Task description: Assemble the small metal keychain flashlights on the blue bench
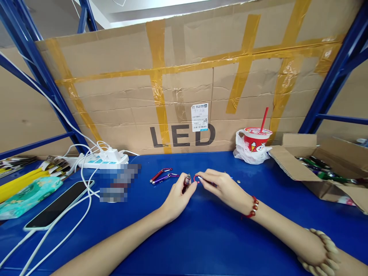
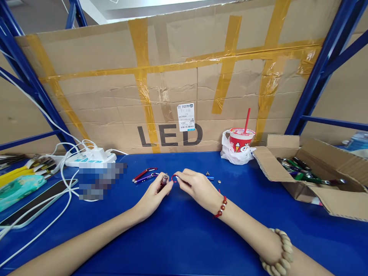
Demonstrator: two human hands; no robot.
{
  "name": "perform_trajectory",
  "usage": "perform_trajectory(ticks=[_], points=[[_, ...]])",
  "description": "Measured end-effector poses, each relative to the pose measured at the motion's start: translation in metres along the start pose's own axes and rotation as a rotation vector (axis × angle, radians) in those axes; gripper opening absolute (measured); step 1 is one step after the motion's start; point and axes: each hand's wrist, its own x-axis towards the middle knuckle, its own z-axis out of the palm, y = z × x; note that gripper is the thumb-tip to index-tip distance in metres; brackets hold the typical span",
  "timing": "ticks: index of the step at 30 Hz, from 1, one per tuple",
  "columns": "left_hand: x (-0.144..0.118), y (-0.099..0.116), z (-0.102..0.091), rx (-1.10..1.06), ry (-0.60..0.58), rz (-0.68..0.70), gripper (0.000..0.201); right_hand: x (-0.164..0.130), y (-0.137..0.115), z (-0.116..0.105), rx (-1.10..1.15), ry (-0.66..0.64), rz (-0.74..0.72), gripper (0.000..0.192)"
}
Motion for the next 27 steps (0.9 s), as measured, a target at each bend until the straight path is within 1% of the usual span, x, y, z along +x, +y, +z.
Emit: perform_trajectory(ticks=[3,6,9,14,21,24,27], points=[[-0.002,0.002,0.0,0.013,-0.07,0.028,0.02,0.0,0.0,-0.001,0.03,0.166,0.039,0.026],[-0.004,0.002,0.001,0.052,-0.114,0.084,0.02,-0.001,-0.002,0.003,0.055,0.226,0.021,0.028],[-0.004,-0.002,0.003,0.051,-0.12,0.091,0.02,-0.002,-0.004,0.007,0.057,0.211,-0.014,0.028],[-0.002,-0.007,0.004,0.001,-0.096,0.076,0.022,-0.002,-0.005,0.012,0.037,0.167,-0.04,0.029],[-0.003,-0.001,0.004,0.02,-0.054,0.063,0.021,-0.003,-0.004,0.017,0.073,0.189,-0.019,0.029],[-0.002,0.0,0.003,0.037,0.0,0.062,0.021,-0.004,-0.003,0.02,0.08,0.21,0.014,0.028],[0.0,0.0,0.001,0.045,0.071,0.043,0.022,-0.003,-0.001,0.022,0.089,0.168,0.019,0.027]])
